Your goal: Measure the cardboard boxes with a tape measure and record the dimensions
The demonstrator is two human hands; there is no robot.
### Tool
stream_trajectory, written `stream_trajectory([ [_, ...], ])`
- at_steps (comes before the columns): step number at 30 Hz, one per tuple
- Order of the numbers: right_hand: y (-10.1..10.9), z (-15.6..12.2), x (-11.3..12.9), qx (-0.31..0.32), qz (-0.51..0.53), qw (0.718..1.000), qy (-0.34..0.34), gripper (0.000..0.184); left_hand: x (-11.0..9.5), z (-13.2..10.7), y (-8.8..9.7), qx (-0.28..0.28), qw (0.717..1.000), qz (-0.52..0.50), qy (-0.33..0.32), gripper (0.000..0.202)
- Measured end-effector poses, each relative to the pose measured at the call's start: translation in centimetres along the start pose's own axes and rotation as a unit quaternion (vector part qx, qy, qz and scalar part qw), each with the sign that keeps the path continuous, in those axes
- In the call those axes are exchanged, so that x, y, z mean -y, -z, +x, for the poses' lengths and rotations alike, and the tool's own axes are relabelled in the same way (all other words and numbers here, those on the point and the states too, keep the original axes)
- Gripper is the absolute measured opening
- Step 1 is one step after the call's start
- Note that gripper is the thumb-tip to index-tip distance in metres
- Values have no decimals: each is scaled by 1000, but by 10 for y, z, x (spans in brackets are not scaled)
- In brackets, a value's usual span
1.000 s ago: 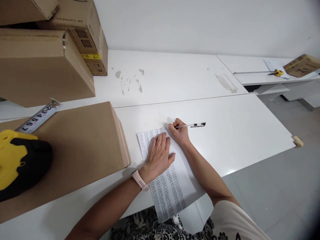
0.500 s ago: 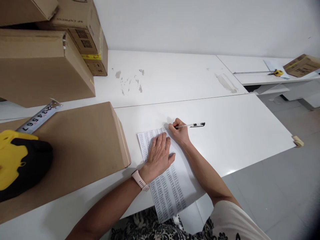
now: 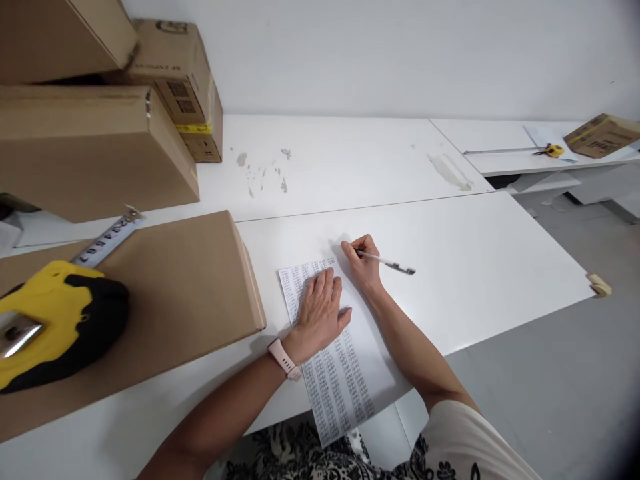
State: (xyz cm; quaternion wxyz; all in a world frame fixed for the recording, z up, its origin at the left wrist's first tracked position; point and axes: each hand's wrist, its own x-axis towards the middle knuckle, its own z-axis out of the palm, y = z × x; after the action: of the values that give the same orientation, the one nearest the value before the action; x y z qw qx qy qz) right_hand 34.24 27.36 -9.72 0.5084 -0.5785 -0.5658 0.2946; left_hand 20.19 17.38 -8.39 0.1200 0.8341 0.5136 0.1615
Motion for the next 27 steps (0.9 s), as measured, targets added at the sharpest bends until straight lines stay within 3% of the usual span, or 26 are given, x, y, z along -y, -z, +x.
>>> stream_trajectory([
  [3, 1, 1, 0, 8, -78, 994, 82, 16, -6, 2, 5, 13, 1000, -25, 11, 59],
  [6, 4, -2, 0, 66, -218, 957, 177, 27, -21, -17, 29, 19, 1000, -3, 21, 62],
  [8, 7, -6, 2, 117, -299, 922, 219, 40, -33, -45, 60, -18, 1000, -19, -17, 61],
  [11, 17, -11, 17, 106, -345, 893, 270, 57, -37, -102, 126, -170, 978, -75, -98, 41],
  [13, 25, -16, 40, 76, -328, 897, 285, 56, -22, -138, 172, -281, 958, -18, -61, 34],
  [15, 30, -22, 72, 66, -277, 911, 297, 52, 6, -164, 210, -370, 925, 80, 29, 33],
  [17, 29, -32, 107, 75, -207, 924, 313, 48, 38, -175, 232, -378, 906, 121, 146, 58],
  [19, 22, -43, 139, 88, -137, 932, 324, 44, 63, -175, 241, -351, 900, 94, 241, 89],
  [21, 10, -57, 161, 108, -78, 935, 328, 41, 77, -167, 241, -325, 897, 14, 299, 103],
  [24, -12, -79, 173, 154, -27, 929, 335, 38, 83, -155, 239, -335, 881, -96, 319, 98],
  [27, -28, -101, 165, 194, -11, 926, 325, 38, 85, -150, 243, -368, 863, -143, 317, 93],
])
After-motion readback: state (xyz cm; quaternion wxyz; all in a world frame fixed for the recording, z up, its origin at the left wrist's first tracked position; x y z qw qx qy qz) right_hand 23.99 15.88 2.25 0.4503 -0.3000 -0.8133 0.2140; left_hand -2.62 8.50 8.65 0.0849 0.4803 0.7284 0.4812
